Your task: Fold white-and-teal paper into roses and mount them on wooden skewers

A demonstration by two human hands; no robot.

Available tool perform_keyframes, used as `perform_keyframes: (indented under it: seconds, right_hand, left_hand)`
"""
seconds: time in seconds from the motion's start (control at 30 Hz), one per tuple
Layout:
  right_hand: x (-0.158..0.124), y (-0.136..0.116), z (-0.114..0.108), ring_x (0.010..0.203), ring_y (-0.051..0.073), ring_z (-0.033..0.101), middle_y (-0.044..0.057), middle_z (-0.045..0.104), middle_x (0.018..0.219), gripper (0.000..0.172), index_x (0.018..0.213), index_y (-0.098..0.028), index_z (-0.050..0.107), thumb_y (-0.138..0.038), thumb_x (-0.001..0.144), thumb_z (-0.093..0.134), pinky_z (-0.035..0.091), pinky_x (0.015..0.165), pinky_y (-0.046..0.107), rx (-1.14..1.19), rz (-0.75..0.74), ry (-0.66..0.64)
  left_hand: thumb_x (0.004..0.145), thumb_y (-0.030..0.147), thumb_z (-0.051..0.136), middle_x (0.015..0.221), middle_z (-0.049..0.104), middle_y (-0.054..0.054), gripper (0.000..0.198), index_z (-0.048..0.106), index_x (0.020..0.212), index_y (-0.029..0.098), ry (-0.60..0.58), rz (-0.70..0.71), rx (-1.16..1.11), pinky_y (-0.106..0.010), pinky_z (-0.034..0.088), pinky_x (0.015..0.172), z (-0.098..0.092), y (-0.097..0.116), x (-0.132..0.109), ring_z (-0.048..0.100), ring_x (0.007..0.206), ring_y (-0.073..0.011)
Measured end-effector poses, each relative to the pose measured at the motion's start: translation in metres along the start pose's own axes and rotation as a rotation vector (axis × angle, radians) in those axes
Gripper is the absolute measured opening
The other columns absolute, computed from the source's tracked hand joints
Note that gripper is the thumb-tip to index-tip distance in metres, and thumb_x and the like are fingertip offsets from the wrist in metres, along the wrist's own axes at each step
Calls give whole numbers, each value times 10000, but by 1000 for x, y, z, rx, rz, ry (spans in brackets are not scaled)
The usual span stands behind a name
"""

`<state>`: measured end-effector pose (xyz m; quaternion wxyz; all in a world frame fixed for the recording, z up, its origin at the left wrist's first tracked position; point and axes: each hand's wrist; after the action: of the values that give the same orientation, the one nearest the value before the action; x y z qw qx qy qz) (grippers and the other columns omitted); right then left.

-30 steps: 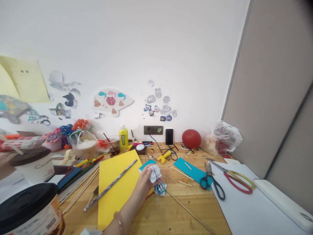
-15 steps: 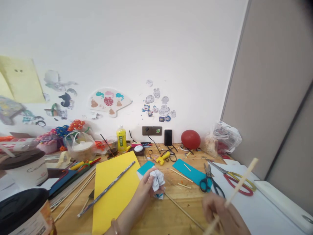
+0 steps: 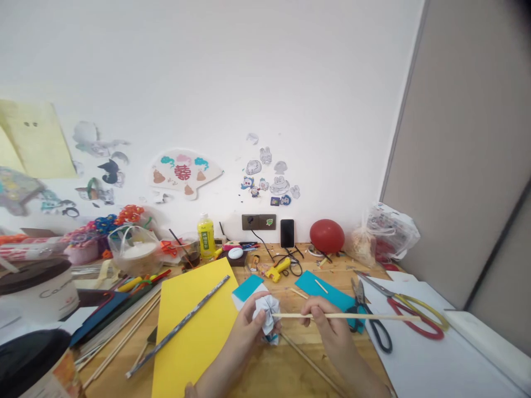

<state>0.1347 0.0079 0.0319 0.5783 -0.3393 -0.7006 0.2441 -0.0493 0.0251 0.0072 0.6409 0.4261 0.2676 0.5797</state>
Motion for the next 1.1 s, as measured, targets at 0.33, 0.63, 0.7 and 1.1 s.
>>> perform_keyframes:
  seconds: [0.33, 0.63, 0.7, 1.1]
  right_hand:
    - [-3, -3, 8, 595, 141, 554, 5, 587, 606, 372, 662, -201, 570, -408, 916, 393, 410, 569, 243, -51, -4, 55]
    - [-2, -9, 7, 633, 150, 566, 8, 613, 649, 306, 656, -207, 611, -409, 859, 501, 415, 618, 261, -58, -4, -60]
    - [-2, -7, 10, 630, 154, 578, 12, 617, 641, 322, 671, -202, 611, -428, 865, 489, 431, 607, 261, -40, 38, -37]
    - [-4, 3, 20, 692, 184, 628, 36, 680, 703, 320, 699, -209, 671, -500, 791, 578, 486, 665, 292, 52, 138, 10]
  left_hand:
    - [602, 466, 784, 696, 627, 13, 498, 570, 982, 224, 0, 93, 138, -295, 453, 580, -3, 3, 2, 590, 575, -165]
    - [501, 421, 840, 762, 664, -24, 476, 651, 885, 213, 127, 133, 287, -300, 468, 640, 0, 10, 0, 601, 701, -204]
    - [478, 398, 850, 774, 665, -27, 464, 667, 860, 210, 159, 149, 317, -292, 463, 653, -1, 11, 0, 595, 725, -207]
    - [512, 435, 813, 682, 655, -2, 468, 633, 881, 210, 147, 150, 418, -311, 471, 620, -2, 14, 2, 610, 622, -206]
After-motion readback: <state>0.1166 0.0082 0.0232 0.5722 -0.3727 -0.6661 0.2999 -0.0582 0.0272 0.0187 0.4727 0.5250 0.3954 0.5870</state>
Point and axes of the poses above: each hand's wrist, its own x-axis towards the middle knuckle, its own z-axis out of the palm, y = z × x
